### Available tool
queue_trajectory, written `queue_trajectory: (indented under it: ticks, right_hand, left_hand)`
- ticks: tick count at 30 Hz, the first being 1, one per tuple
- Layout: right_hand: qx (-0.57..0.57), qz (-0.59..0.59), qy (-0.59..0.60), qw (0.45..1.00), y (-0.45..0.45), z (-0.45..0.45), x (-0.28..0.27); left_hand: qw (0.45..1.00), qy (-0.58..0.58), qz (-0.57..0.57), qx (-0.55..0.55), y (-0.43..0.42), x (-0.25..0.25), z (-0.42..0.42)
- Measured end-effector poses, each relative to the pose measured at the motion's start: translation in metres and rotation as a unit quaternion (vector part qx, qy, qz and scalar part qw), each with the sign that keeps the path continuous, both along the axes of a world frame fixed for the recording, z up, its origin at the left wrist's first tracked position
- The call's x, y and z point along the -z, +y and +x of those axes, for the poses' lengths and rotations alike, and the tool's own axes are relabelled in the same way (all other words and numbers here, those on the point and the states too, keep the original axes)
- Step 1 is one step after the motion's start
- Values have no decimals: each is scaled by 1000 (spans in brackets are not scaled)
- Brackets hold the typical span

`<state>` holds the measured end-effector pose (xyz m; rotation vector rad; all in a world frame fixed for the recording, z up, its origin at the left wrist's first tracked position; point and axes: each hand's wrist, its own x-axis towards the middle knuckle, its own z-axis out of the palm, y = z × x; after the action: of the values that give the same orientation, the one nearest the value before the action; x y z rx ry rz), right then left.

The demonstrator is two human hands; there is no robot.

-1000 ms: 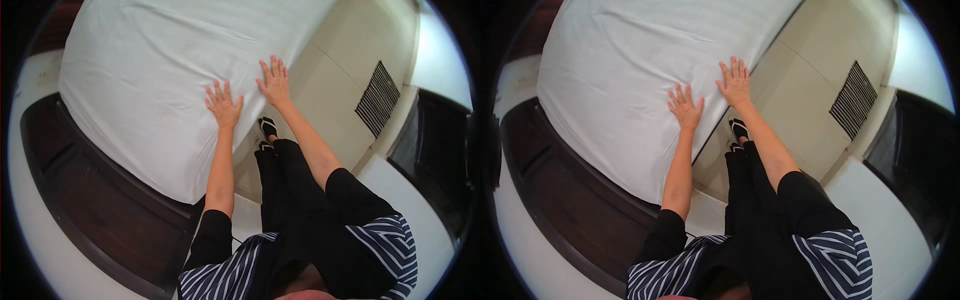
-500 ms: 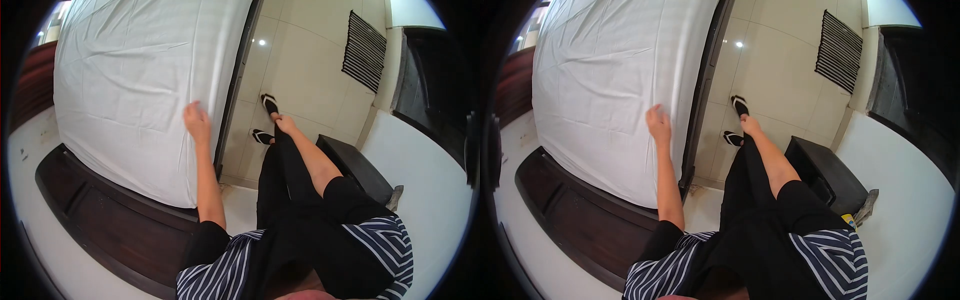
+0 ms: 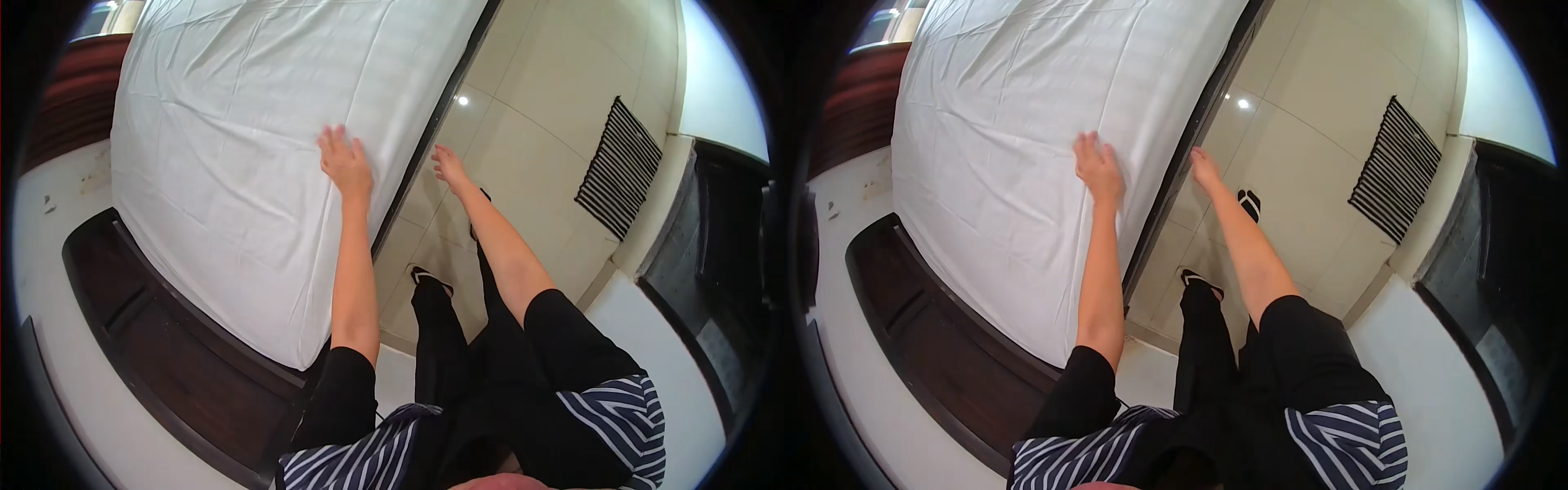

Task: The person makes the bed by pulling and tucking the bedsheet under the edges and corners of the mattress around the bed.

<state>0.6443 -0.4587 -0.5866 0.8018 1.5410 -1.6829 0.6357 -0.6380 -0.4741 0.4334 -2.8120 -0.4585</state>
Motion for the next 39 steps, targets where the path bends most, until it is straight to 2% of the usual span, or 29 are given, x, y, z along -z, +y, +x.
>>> queue_trajectory:
  ticks: [1, 5, 9, 10, 11, 13, 16, 19, 25, 28, 30, 32, 33, 34, 39]
  right_hand:
    - [16, 1, -1, 1000, -7, -21, 0]
    - [104, 3, -10, 994, -25, -76, 28]
    - [173, -161, 2, 972, -27, -98, 59]
    - [165, -113, -13, 980, -24, -98, 61]
    - [152, -120, -16, 981, -19, -99, 61]
    - [126, -131, -26, 983, -9, -101, 47]
    - [262, -279, -58, 922, 0, -102, -2]
    - [239, -329, -69, 911, 29, -85, -25]
    - [170, -311, -65, 933, 77, -69, -32]
    - [189, -295, -72, 934, 72, -69, -39]
    - [204, -293, -77, 931, 72, -65, -38]
    - [207, -304, -78, 927, 75, -65, -29]
    - [199, -306, -85, 927, 73, -66, -35]
    - [194, -306, -89, 928, 72, -68, -43]
    - [206, -225, -99, 947, 71, -75, -35]
  left_hand:
    - [999, -23, -41, -7, 4, 16, -10]
    - [998, -38, -48, -31, 10, 28, -12]
    - [997, -49, -46, -33, 6, 32, -13]
    - [997, -56, -43, -36, 6, 34, -14]
    - [997, -55, -40, -34, 5, 36, -15]
    - [997, -56, -31, -31, 5, 37, -14]
    - [998, -55, -15, -30, 2, 39, -14]
    - [998, -57, -15, -30, 2, 36, -14]
    - [997, -74, -2, -27, 3, 23, -14]
    - [998, -58, -12, -10, 23, -8, -9]
    - [990, -5, 78, 116, 69, -30, 3]
    - [958, -186, 122, 182, 122, -35, 9]
    - [965, -146, 79, 201, 142, -18, 13]
    - [975, -79, 36, 203, 153, -21, 6]
    - [984, -108, 11, 143, 150, 22, -26]
